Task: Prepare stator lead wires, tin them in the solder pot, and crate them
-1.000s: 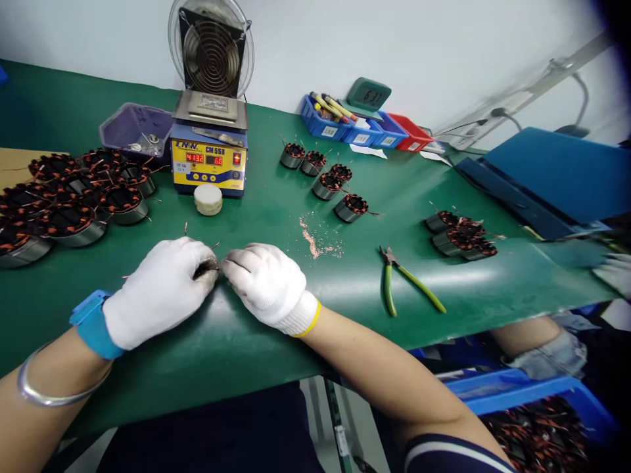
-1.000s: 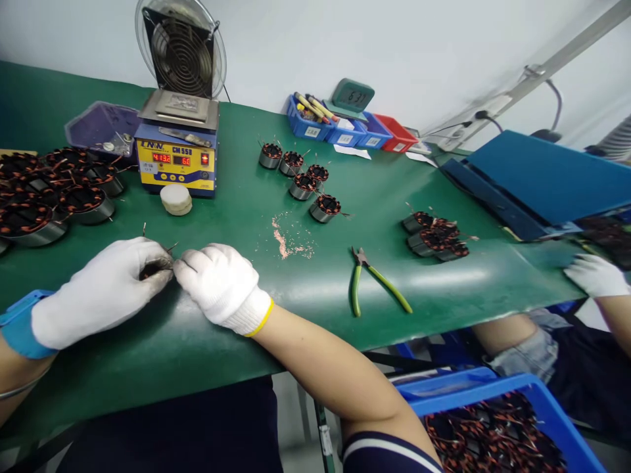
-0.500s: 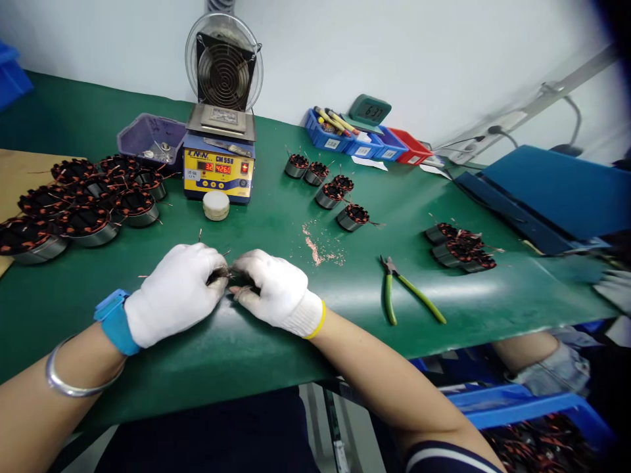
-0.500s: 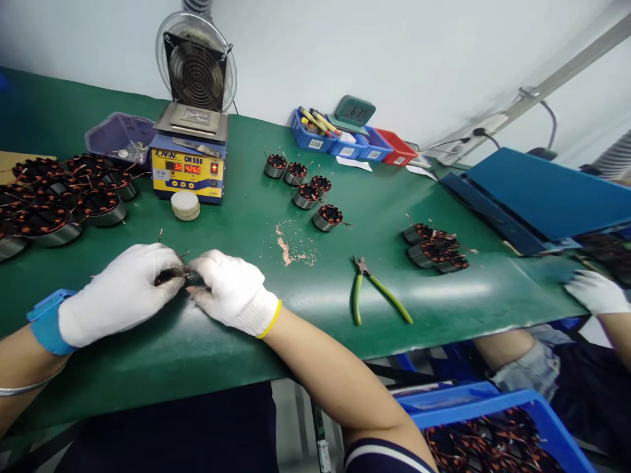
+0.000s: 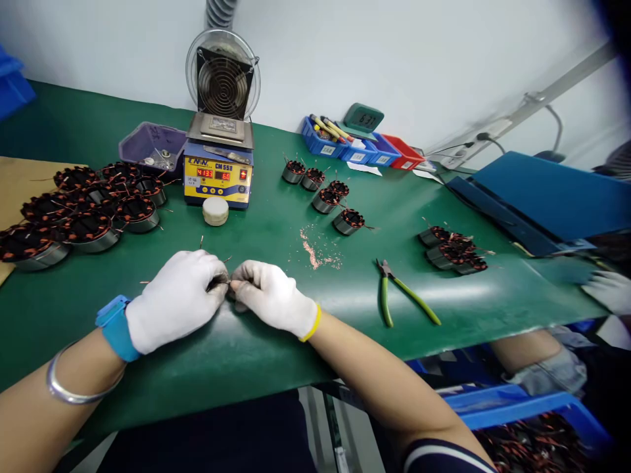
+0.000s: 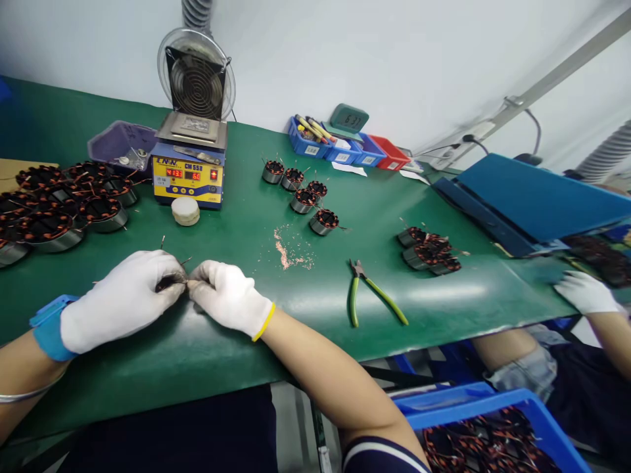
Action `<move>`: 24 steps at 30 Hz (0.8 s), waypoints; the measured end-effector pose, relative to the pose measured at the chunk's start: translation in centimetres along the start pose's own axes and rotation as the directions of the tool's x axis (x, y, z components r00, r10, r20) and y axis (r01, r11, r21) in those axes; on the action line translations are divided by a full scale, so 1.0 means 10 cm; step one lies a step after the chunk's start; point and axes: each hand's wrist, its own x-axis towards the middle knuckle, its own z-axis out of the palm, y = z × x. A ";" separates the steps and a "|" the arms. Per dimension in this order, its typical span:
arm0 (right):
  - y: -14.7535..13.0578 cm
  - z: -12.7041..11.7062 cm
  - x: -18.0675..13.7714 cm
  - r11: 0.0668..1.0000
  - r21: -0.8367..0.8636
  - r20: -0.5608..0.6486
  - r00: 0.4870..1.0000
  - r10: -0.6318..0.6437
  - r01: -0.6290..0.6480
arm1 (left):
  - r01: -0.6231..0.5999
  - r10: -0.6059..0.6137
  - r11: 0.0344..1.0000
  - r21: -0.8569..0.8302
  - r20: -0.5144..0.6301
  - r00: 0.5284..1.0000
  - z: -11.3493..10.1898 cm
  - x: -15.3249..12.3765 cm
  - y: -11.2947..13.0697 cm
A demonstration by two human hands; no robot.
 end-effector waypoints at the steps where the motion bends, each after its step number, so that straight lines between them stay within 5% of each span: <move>1: 0.01 -0.02 -0.02 0.970 -0.212 -0.063 0.988 -0.138 0.122 | 0.000 0.000 1.000 0.001 -0.001 1.000 0.00 0.00 0.00; 4: 0.02 -0.09 -0.06 0.635 -0.700 0.011 0.894 -0.449 0.327 | 0.006 -0.006 1.000 -0.004 -0.010 1.000 0.00 0.00 0.00; 7: -0.01 -0.10 -0.06 0.448 -0.813 0.138 0.871 -0.472 0.372 | 0.007 -0.008 1.000 -0.020 -0.012 1.000 0.00 0.00 0.00; 9: -0.03 -0.08 -0.05 0.503 -0.788 0.125 0.892 -0.434 0.356 | 0.009 -0.009 1.000 -0.017 -0.011 1.000 0.00 0.00 -0.01; 10: -0.04 -0.06 -0.04 0.611 -0.725 0.076 0.919 -0.387 0.318 | 0.008 -0.009 1.000 -0.010 -0.013 1.000 0.00 0.00 -0.01; 13: -0.07 0.01 -0.01 0.937 -0.331 -0.028 0.991 -0.130 0.114 | 0.001 -0.001 1.000 0.009 -0.015 1.000 0.01 0.00 -0.02; 15: -0.07 0.04 0.01 0.999 -0.034 0.060 0.998 0.035 -0.033 | -0.003 0.003 1.000 0.012 -0.017 1.000 0.02 0.00 -0.02; 18: -0.03 0.02 -0.01 0.996 0.064 0.076 0.995 0.057 -0.062 | 0.000 0.001 1.000 0.009 -0.020 1.000 0.02 0.00 -0.01; 20: 0.01 -0.03 -0.04 0.973 -0.206 -0.103 0.986 -0.129 0.105 | 0.002 -0.002 1.000 0.005 -0.020 1.000 0.01 0.00 -0.01; 22: 0.04 -0.08 -0.07 0.785 -0.560 -0.117 0.913 -0.391 0.264 | -0.001 0.001 1.000 0.002 -0.021 1.000 0.01 0.00 0.00; 24: 0.04 -0.11 -0.08 0.571 -0.735 0.035 0.862 -0.506 0.365 | -0.006 0.006 1.000 -0.002 -0.022 1.000 0.01 0.00 -0.01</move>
